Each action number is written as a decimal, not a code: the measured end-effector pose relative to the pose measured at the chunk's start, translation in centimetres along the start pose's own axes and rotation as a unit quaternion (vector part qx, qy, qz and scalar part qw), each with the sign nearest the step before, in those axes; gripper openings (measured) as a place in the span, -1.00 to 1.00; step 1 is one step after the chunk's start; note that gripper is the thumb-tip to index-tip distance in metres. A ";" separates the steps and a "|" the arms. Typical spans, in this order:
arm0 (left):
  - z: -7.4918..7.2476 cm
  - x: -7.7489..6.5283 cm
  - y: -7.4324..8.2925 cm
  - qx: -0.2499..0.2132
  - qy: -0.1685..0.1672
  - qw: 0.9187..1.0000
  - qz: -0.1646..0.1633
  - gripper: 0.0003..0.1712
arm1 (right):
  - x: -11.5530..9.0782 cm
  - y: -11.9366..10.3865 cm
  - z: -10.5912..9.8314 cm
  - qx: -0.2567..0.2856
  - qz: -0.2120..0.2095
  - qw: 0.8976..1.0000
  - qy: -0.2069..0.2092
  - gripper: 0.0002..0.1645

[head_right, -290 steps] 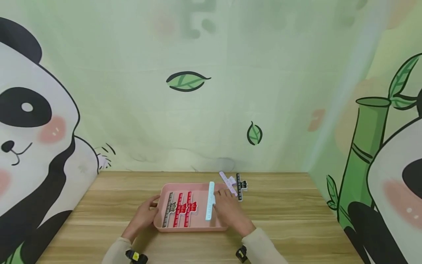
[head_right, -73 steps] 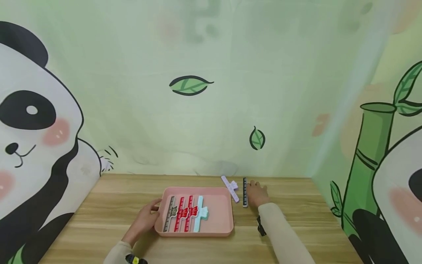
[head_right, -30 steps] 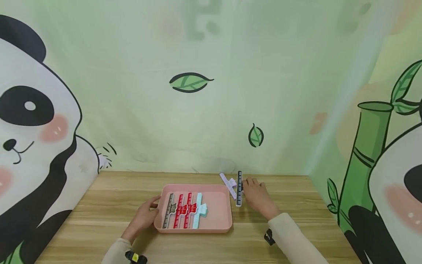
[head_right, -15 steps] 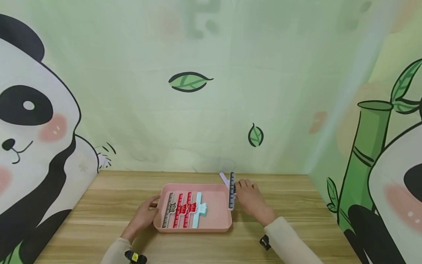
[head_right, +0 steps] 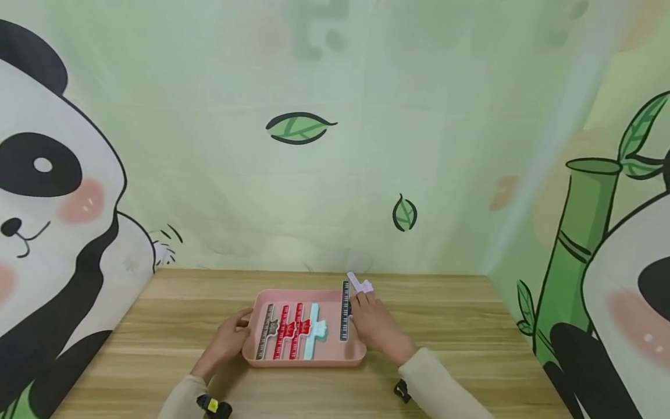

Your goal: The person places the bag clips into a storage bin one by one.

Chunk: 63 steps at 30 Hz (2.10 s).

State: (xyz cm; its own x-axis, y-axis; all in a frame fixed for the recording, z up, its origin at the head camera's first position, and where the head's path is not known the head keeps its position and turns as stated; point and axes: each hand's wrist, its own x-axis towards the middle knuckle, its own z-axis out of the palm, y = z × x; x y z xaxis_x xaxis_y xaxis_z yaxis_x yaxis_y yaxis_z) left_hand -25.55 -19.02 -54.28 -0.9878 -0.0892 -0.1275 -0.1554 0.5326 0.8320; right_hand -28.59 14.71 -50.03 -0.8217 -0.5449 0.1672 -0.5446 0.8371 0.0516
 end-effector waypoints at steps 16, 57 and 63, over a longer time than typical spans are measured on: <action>0.0 0.1 -0.1 0.005 0.000 1.000 -0.004 -0.38 | 0.6 -2.6 2.6 -0.014 -0.041 0.999 -0.019 -0.46; -0.2 0.0 -0.2 0.023 0.013 0.999 0.037 -0.41 | 1.5 -3.7 4.7 0.039 0.010 0.996 -0.078 -0.33; -0.2 0.0 -0.1 0.022 0.015 0.999 0.041 -0.41 | 1.3 -3.5 4.1 0.042 0.012 0.996 -0.073 -0.31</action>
State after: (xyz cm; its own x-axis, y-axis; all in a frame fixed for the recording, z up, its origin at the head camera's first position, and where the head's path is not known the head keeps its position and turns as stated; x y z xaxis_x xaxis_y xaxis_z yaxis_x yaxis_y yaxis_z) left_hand -25.50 -19.26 -54.26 -0.9968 -0.0679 -0.0433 -0.0746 0.5747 0.8149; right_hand -28.43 10.88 -54.01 -0.8465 -0.5319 0.0215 -0.5323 0.8459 -0.0339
